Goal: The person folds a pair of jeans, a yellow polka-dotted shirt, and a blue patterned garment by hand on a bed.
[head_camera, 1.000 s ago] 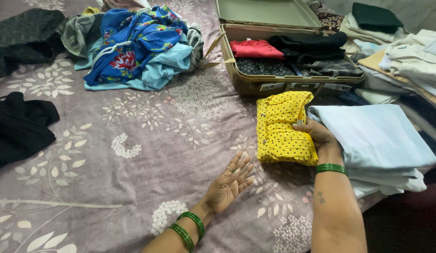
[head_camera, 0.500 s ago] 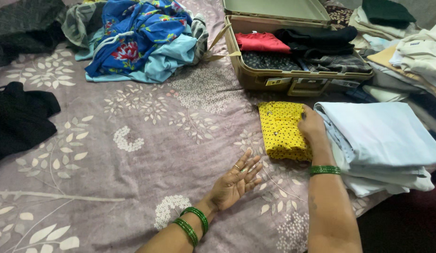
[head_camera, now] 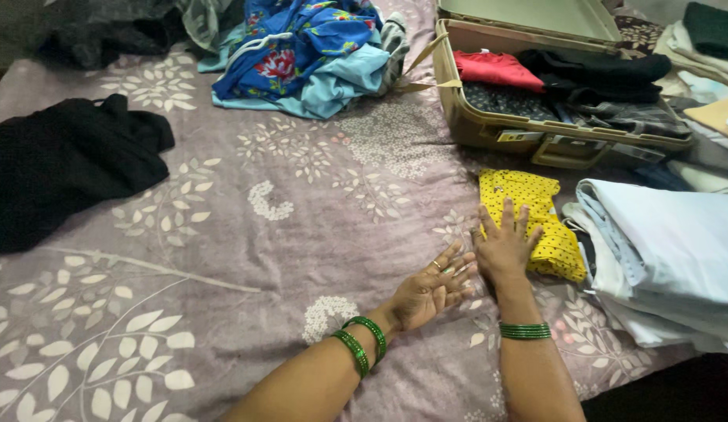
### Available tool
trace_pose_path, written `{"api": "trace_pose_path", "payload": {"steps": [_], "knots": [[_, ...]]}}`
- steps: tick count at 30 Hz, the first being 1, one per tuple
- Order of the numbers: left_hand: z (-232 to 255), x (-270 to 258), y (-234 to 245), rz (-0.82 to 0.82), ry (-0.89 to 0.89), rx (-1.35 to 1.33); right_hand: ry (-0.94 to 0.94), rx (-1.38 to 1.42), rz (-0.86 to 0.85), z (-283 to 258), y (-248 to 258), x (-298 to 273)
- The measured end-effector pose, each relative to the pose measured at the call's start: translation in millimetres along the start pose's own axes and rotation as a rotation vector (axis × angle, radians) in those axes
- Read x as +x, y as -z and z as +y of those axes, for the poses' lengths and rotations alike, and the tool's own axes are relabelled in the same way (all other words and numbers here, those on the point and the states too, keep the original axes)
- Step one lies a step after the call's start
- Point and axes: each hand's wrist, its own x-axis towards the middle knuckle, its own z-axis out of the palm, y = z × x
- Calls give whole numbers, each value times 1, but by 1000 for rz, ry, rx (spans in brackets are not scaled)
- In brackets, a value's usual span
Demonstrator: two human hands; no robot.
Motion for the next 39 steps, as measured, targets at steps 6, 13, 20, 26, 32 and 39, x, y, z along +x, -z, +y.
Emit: {"api": "trace_pose_path", "payload": {"steps": [6,13,20,26,32,39], "knots": [[-4,3,7,17,-44,-13,-11,39,75,-17,5,-20],[-2,-1,35,217,-203,191,106,340,106,-86,63,-60],[-5,-7,55,470,-212,209,243,560,14,-129,91,-89],[5,-33,48,558,-187,282,296,555,-20,-145,98,-101],[15,-58,64,596,-213,300,359,550,-22,-174,93,-107],[40,-95,89,589,-212,330,329,513,-195,-216,99,-109]]}}
